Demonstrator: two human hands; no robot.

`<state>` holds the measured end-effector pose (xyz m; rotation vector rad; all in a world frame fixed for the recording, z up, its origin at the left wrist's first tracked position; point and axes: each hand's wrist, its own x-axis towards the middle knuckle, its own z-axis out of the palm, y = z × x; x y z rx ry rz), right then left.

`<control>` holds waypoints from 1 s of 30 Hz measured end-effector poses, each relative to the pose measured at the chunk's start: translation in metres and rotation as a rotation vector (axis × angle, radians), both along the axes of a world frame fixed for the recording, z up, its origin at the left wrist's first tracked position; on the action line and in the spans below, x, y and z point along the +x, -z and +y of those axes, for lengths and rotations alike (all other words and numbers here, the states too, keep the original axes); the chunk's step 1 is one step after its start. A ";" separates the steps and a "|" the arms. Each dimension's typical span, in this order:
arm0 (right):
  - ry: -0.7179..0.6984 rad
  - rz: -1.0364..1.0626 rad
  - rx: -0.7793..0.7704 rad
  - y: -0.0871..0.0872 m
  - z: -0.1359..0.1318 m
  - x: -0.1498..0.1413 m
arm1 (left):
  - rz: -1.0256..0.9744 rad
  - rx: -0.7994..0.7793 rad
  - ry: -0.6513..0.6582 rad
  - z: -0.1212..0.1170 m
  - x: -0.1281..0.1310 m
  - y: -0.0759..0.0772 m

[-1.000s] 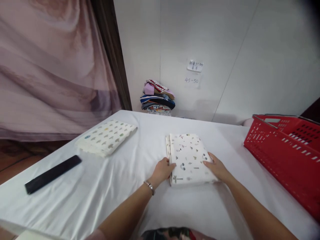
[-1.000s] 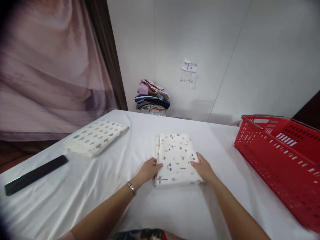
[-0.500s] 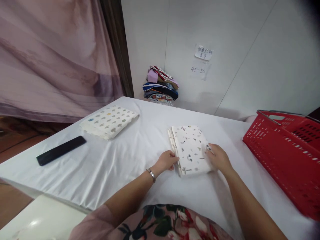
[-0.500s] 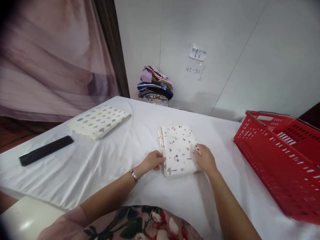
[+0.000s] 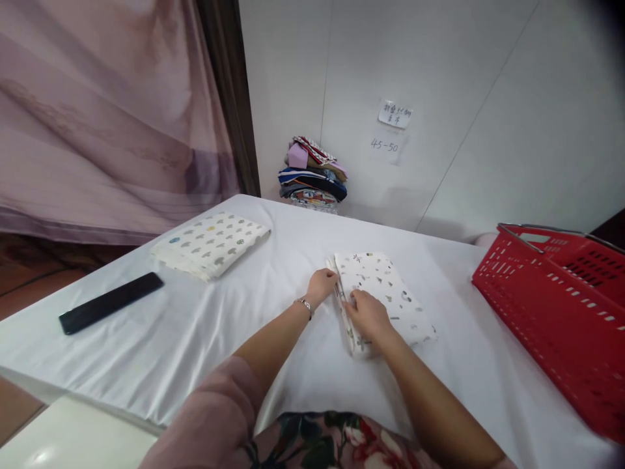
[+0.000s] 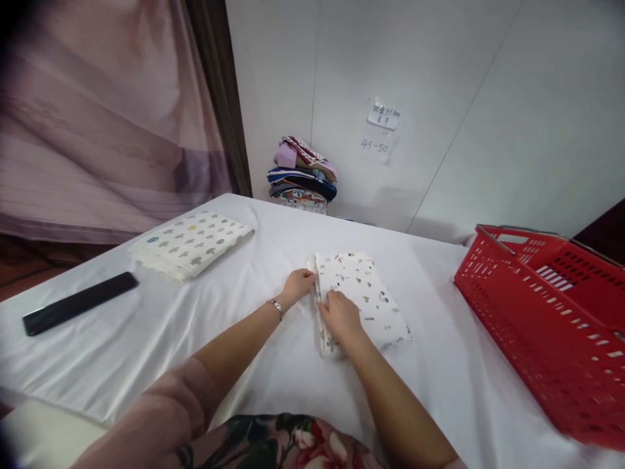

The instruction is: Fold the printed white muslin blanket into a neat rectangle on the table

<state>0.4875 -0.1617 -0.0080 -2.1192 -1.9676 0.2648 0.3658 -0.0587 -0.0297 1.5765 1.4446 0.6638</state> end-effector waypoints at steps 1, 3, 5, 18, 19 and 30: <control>0.009 -0.023 -0.007 0.003 -0.003 -0.002 | 0.025 0.015 -0.009 0.007 0.002 -0.001; 0.009 -0.038 -0.001 0.009 -0.009 -0.003 | 0.070 0.030 -0.019 0.019 0.006 -0.003; 0.001 -0.032 0.009 0.013 -0.012 -0.003 | 0.105 0.021 -0.016 0.030 0.012 -0.005; -0.097 0.309 0.163 0.019 -0.011 -0.002 | 0.045 0.079 -0.144 0.046 0.004 0.012; -0.093 0.287 0.163 0.019 -0.012 -0.004 | 0.026 0.068 -0.136 0.046 0.002 0.015; -0.007 0.562 0.223 0.029 -0.014 0.005 | -0.103 0.009 -0.094 0.071 0.006 0.018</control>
